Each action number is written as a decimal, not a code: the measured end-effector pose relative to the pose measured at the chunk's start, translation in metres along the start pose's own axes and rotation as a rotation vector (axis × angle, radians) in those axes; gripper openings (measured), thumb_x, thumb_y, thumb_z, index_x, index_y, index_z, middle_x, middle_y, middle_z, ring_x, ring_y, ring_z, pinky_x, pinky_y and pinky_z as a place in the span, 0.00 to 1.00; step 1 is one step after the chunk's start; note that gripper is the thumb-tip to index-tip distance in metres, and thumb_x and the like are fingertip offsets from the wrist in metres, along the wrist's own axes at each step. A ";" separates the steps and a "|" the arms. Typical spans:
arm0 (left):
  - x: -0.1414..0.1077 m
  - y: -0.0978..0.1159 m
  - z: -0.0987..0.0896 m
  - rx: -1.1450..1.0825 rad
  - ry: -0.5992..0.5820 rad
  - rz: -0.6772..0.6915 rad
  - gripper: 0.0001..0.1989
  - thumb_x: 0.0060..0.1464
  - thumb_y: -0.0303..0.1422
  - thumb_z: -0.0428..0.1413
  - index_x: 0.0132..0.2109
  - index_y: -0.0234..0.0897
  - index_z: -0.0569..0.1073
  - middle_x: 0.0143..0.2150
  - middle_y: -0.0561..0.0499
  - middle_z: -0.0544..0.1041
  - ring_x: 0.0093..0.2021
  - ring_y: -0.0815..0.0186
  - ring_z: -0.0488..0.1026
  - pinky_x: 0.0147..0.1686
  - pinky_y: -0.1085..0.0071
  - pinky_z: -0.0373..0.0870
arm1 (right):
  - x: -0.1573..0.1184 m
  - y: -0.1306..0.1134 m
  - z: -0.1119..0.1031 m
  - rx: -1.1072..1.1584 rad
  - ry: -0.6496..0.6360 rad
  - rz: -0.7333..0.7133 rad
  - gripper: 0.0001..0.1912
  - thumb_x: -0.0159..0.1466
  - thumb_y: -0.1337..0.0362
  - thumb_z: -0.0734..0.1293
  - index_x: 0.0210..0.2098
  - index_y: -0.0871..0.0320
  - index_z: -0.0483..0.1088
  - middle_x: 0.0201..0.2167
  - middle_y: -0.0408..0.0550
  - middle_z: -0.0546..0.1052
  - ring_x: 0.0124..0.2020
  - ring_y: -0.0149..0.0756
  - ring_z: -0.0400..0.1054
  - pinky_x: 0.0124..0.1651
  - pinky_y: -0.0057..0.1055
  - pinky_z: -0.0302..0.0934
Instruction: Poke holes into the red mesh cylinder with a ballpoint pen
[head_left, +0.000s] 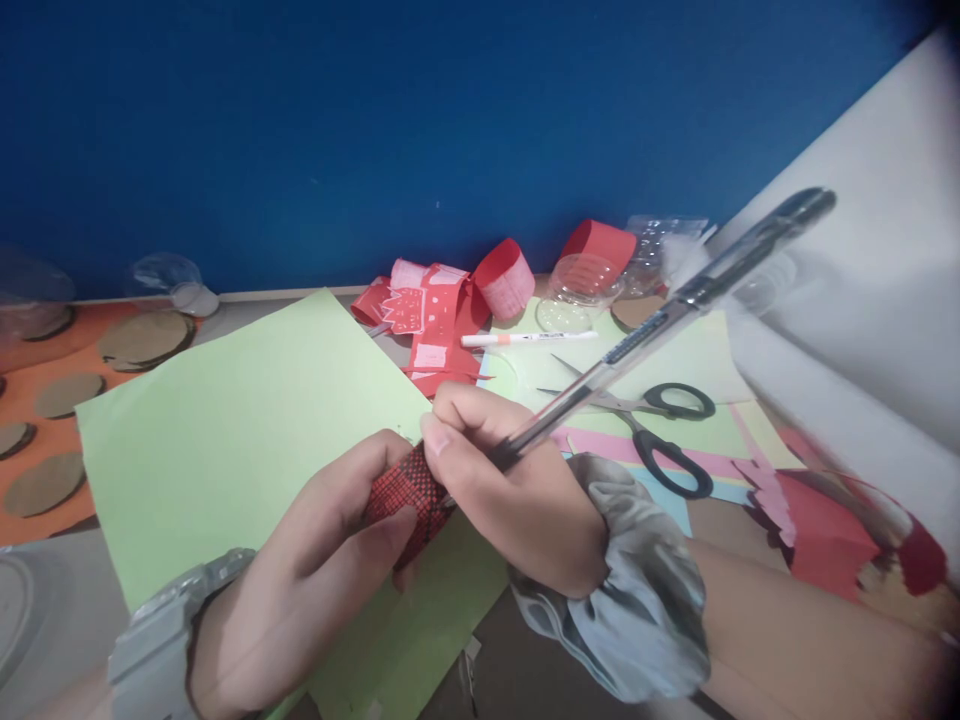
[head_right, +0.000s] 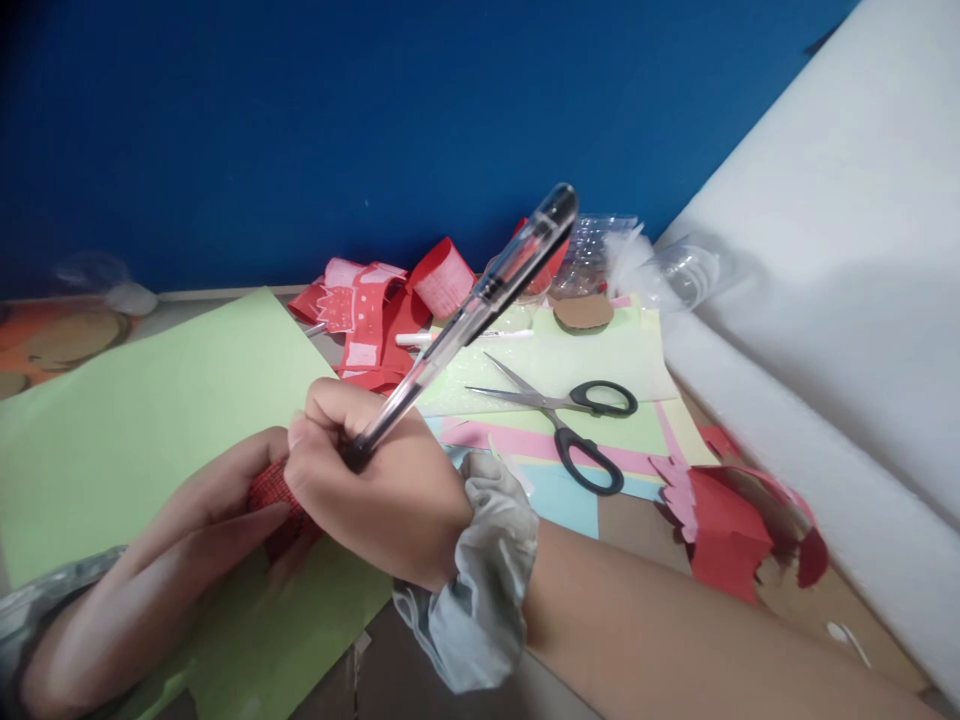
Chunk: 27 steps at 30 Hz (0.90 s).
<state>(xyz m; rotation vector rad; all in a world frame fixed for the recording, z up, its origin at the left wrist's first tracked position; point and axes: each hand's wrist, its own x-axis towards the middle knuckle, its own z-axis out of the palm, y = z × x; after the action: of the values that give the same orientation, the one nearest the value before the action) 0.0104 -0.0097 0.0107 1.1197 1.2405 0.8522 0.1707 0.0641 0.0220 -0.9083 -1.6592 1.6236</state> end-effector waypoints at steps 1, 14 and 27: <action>0.000 0.000 0.000 0.006 0.002 0.006 0.08 0.67 0.33 0.51 0.36 0.41 0.69 0.30 0.55 0.70 0.30 0.65 0.66 0.32 0.70 0.63 | 0.000 0.000 0.000 -0.001 -0.002 -0.004 0.19 0.68 0.68 0.61 0.23 0.53 0.52 0.22 0.38 0.54 0.24 0.32 0.48 0.26 0.30 0.47; 0.002 -0.003 -0.006 0.070 -0.047 0.045 0.11 0.69 0.33 0.49 0.36 0.41 0.68 0.32 0.55 0.70 0.33 0.64 0.67 0.33 0.71 0.66 | 0.001 -0.001 0.001 0.019 0.010 -0.014 0.18 0.68 0.68 0.62 0.23 0.54 0.52 0.21 0.36 0.54 0.23 0.28 0.46 0.25 0.28 0.46; 0.000 0.000 -0.004 0.119 -0.008 0.077 0.11 0.68 0.34 0.51 0.35 0.41 0.66 0.30 0.56 0.67 0.30 0.66 0.62 0.31 0.71 0.63 | -0.002 -0.004 -0.001 0.044 -0.024 -0.022 0.18 0.68 0.69 0.61 0.23 0.54 0.53 0.20 0.35 0.55 0.22 0.27 0.48 0.25 0.26 0.48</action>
<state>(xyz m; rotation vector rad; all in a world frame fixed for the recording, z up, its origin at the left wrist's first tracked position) 0.0068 -0.0093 0.0112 1.2717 1.2615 0.8402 0.1724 0.0632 0.0261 -0.8491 -1.6374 1.6560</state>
